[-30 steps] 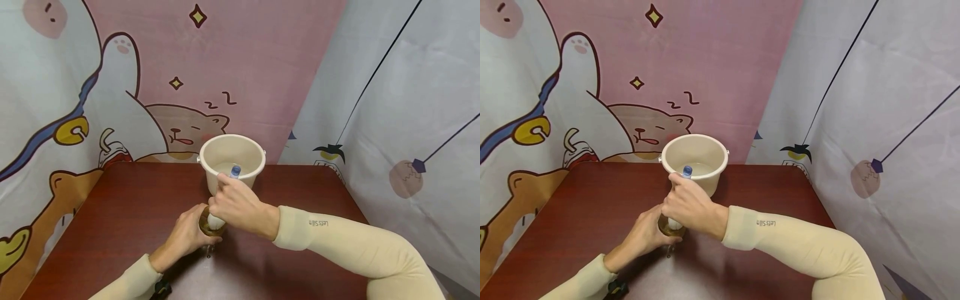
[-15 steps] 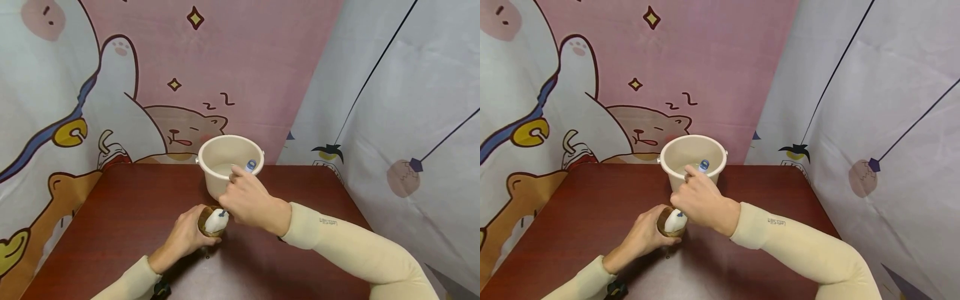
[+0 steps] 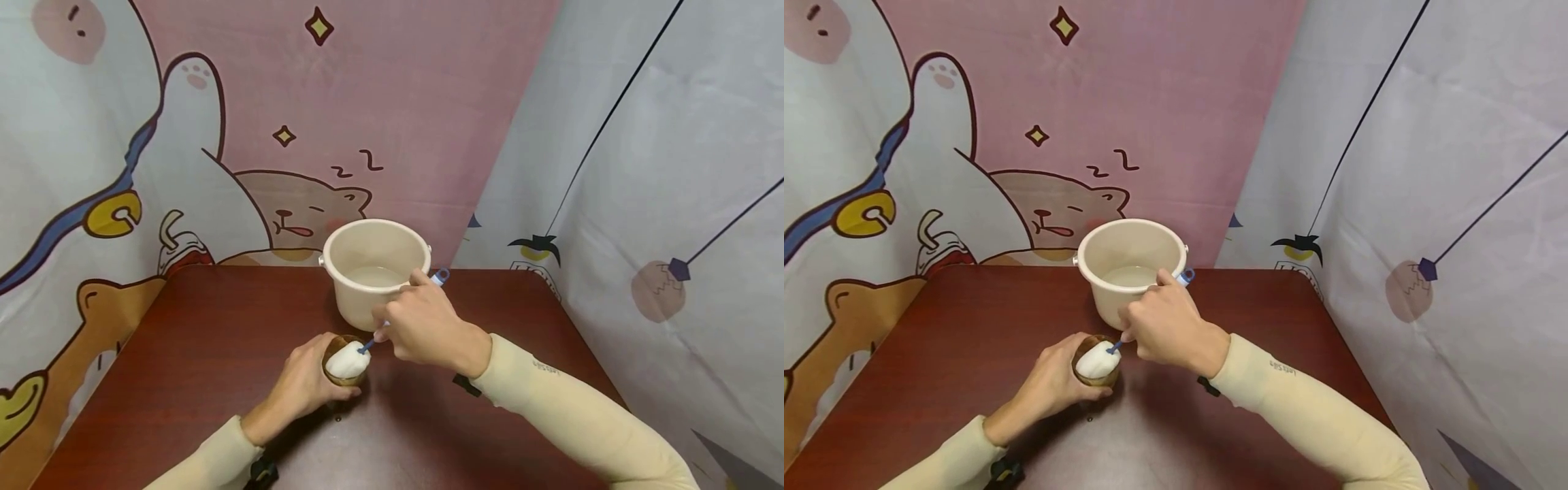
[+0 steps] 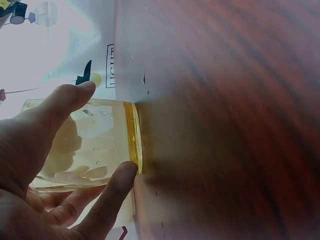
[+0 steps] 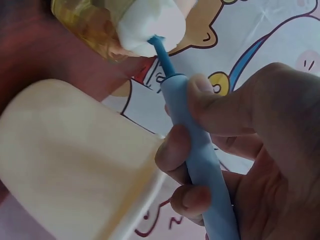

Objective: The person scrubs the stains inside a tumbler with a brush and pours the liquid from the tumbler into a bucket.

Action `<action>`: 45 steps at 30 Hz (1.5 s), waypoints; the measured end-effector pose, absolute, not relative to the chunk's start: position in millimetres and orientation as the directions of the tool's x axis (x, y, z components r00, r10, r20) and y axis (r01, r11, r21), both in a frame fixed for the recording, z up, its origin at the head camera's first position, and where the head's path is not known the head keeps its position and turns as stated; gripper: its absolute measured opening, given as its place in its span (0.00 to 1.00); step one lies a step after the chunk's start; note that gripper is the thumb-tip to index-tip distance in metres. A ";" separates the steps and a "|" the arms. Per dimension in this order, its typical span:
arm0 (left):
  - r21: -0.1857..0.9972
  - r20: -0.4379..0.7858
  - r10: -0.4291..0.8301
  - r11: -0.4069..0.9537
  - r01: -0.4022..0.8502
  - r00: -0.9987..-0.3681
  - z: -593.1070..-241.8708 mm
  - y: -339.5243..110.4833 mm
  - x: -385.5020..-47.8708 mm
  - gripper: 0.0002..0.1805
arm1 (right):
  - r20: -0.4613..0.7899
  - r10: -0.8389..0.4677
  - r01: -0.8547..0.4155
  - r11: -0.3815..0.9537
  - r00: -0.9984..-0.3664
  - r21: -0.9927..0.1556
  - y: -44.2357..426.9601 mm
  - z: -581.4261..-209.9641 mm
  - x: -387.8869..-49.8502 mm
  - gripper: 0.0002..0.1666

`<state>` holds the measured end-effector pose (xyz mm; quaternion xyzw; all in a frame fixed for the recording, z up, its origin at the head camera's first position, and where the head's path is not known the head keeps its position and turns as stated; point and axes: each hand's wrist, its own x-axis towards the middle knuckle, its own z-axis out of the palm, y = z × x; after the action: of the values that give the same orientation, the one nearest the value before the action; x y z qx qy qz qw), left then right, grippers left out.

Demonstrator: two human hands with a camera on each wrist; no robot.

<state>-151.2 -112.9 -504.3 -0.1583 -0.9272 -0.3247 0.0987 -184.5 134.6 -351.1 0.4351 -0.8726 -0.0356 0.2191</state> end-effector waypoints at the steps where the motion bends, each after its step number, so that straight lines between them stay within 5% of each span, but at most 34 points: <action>1: 0.572 0.285 0.229 0.739 0.357 -0.931 -504.2 -113.0 -151.4 0.43 | 0.350 -0.767 -0.746 0.626 -0.538 0.227 135.2 -352.9 -185.4 0.11; 14: 0.588 0.287 0.218 0.729 0.351 -0.933 -504.5 -115.7 -152.9 0.43 | 0.274 -0.629 -0.667 0.742 -0.728 -0.070 140.6 -380.2 -193.4 0.09; 45: 0.613 0.250 0.195 0.727 0.311 -0.948 -505.4 -112.2 -152.9 0.46 | 0.185 -0.528 -0.559 0.773 -0.829 -0.300 166.0 -393.6 -196.3 0.11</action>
<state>-152.9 -112.2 -505.4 -0.1366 -0.9253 -0.3436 0.0844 -196.3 166.0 -393.6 0.2889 -0.9405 0.1734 0.0450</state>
